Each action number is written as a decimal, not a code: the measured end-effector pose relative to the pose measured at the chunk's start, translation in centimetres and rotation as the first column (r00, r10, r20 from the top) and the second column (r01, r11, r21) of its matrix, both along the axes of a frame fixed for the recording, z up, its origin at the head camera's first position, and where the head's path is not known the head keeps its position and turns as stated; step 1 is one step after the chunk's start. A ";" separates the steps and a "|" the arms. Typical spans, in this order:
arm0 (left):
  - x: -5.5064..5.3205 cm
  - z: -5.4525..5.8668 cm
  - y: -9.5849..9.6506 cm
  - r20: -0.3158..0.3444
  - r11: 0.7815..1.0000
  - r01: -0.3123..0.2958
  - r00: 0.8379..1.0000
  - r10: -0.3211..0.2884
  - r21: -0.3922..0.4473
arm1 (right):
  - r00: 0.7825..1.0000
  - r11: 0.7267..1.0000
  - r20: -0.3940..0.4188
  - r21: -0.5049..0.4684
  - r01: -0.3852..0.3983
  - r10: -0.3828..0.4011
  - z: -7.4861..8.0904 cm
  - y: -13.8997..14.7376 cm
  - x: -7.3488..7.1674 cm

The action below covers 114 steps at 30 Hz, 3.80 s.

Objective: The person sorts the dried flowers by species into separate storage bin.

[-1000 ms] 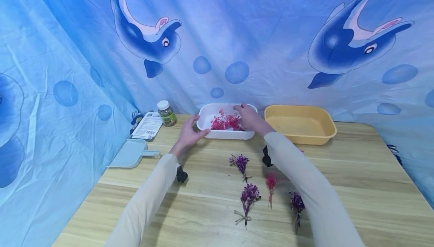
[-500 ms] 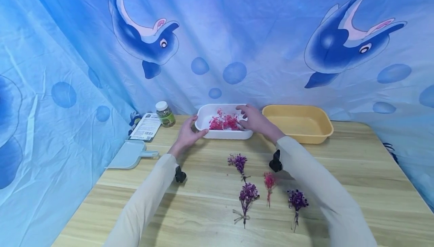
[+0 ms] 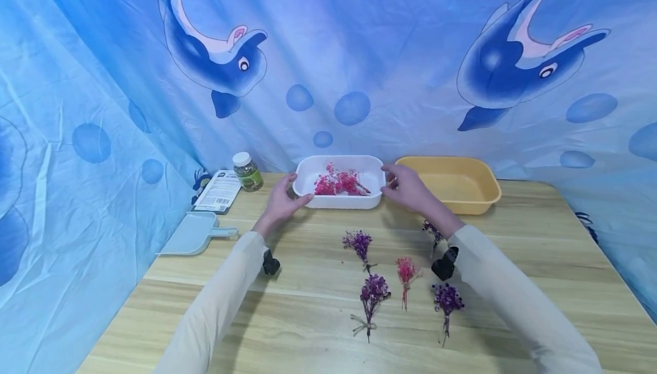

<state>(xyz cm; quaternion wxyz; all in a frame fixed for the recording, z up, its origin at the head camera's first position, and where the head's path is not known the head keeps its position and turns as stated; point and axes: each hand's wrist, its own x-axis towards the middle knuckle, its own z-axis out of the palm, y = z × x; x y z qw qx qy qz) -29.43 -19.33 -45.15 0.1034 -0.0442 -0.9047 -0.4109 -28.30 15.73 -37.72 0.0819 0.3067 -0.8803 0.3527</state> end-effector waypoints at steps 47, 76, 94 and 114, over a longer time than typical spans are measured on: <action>-0.2 -0.1 -0.1 -0.029 1.000 0.015 0.999 -0.015 -0.012 | 0.950 0.978 0.263 -0.074 0.194 -0.169 -3.6 3.5 17.4; -0.1 0.1 -0.1 -0.018 1.000 0.014 1.000 -0.014 0.004 | 0.947 0.962 0.169 0.041 0.270 -0.273 -6.4 1.9 17.7; -0.1 0.0 -0.1 0.001 1.000 0.007 1.000 -0.007 0.011 | 0.922 0.925 0.124 0.155 0.348 -0.367 -7.5 0.9 17.5; -0.3 -0.1 -0.2 -0.030 1.000 0.021 0.999 -0.020 0.021 | 0.945 0.958 0.158 0.072 0.279 -0.287 -7.4 1.4 17.5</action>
